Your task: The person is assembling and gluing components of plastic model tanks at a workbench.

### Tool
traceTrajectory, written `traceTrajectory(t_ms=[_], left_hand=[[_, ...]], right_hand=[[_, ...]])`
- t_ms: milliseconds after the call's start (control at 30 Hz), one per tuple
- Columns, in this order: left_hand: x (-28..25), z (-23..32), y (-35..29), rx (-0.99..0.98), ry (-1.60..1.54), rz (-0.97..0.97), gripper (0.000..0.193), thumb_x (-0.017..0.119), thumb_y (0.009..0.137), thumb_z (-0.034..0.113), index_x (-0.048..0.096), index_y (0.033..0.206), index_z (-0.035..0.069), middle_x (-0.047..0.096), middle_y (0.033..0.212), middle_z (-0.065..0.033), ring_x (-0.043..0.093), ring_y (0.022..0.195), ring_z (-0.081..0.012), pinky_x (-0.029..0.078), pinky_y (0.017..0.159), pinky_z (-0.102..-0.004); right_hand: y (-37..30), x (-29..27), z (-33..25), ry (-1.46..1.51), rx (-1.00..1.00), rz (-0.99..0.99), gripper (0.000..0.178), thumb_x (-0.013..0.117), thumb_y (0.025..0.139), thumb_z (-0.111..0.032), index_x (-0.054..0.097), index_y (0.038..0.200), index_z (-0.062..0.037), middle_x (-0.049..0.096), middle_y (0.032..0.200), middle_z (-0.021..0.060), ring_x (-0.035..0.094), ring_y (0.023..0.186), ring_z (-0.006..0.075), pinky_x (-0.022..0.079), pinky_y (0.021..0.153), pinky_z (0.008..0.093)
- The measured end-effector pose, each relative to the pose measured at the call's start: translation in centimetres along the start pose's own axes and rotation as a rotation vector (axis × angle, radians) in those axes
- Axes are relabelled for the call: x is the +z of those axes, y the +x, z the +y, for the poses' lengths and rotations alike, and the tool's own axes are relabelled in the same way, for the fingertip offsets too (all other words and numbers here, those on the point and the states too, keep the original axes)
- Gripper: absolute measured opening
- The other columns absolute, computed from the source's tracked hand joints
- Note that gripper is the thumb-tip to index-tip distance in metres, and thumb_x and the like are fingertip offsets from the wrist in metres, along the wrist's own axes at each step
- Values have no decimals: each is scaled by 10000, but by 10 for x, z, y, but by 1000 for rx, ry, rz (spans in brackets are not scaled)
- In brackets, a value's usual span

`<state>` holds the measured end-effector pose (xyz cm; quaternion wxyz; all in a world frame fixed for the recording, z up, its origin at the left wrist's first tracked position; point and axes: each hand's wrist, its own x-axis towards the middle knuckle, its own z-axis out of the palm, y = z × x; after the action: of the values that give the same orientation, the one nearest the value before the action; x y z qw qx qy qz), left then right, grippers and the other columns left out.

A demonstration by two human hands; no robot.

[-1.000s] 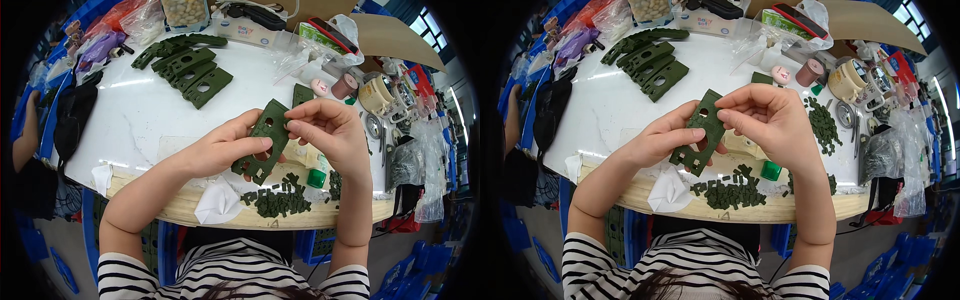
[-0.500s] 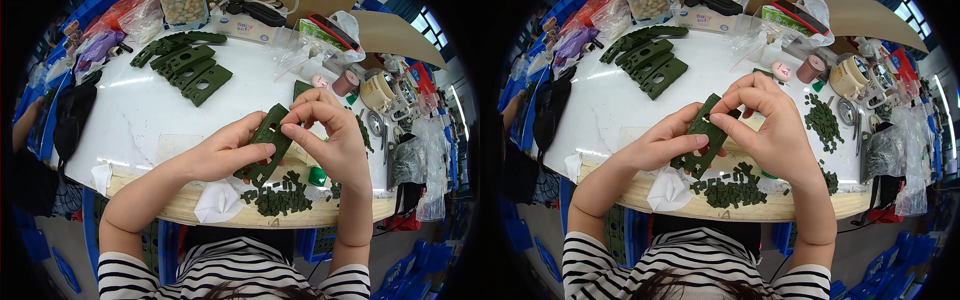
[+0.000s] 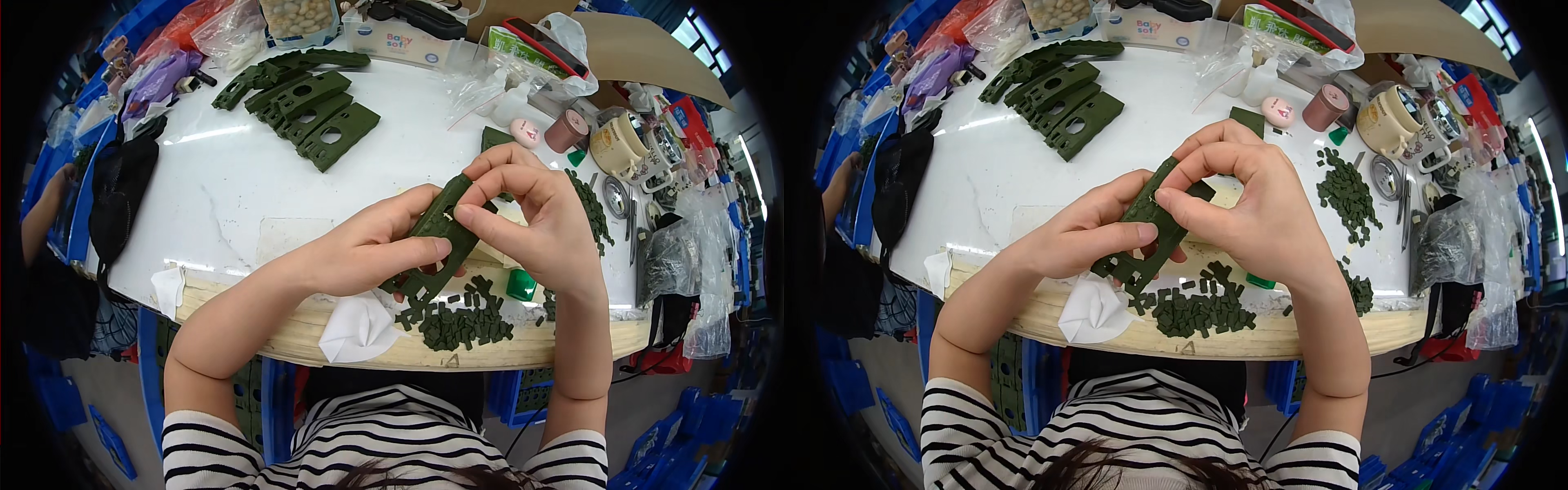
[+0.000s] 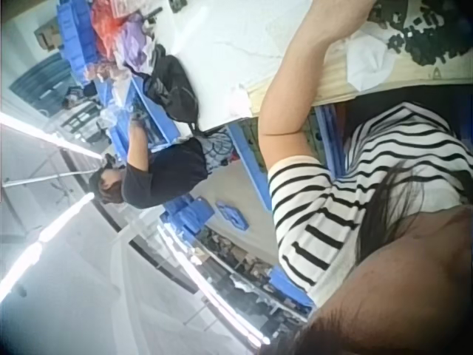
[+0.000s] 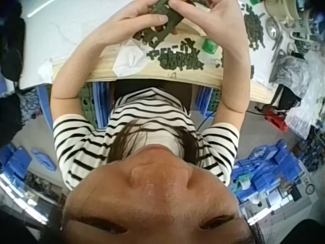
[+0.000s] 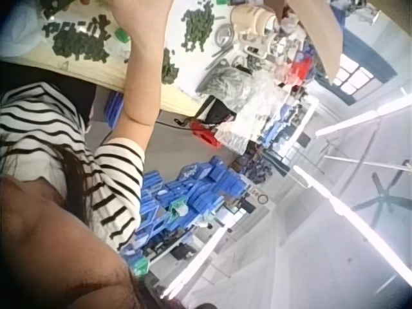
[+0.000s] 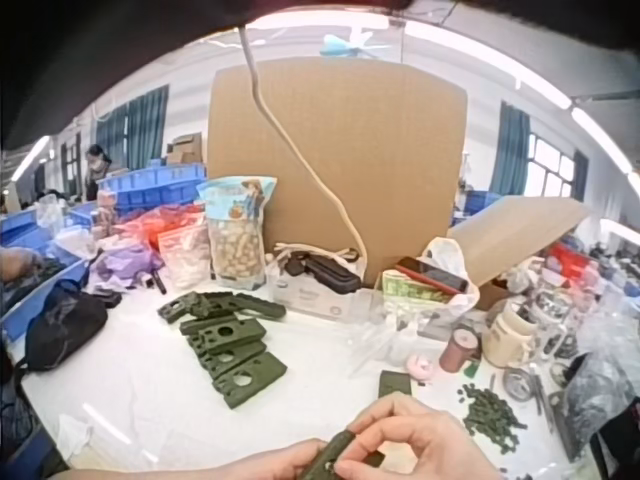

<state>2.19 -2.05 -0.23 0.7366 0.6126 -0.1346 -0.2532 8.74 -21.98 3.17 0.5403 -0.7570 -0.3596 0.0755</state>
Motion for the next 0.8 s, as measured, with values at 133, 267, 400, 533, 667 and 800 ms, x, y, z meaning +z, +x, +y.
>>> traceTrajectory(t_ms=[133,267,400,533,667,800], left_hand=[[0,0,0,-6,15,0,415,487,951,108,358,1332,4,601,1108,-103,639,1005,-179,488,727,-232],[-1,0,-1,-11,13,-3,410,485,952,108,364,1330,4,600,1110,-102,638,1006,-174,477,732,-228],[0,0,0,0,20,-4,413,483,954,110,363,1334,3,598,1111,-100,636,1007,-170,475,734,-230],[0,-1,0,24,13,-6,419,482,955,108,358,1341,3,589,1127,-98,633,1012,-169,474,737,-233],[-1,-2,0,16,22,-6,420,481,956,108,357,1343,2,580,1143,-97,632,1017,-171,474,747,-240],[0,0,-1,10,28,-4,420,482,956,109,359,1343,2,581,1151,-100,633,1017,-171,473,757,-242]], right_hand=[[-1,2,1,-14,-5,10,127,721,711,-117,693,758,-3,607,918,94,565,930,199,435,851,318],[0,3,0,-29,1,8,120,721,706,-111,691,756,-6,601,911,97,564,931,203,435,851,320],[-1,4,0,-46,-18,28,114,721,702,-106,683,746,-8,599,894,101,566,929,205,436,848,319],[0,5,0,-69,-27,37,111,719,700,-102,676,738,-8,600,874,104,572,916,204,442,833,315],[0,5,1,-81,-47,45,107,717,700,-97,674,737,-6,600,867,103,580,893,199,450,814,309],[1,5,0,-58,-55,51,97,716,702,-85,671,733,-5,599,865,97,589,861,187,459,799,296]])
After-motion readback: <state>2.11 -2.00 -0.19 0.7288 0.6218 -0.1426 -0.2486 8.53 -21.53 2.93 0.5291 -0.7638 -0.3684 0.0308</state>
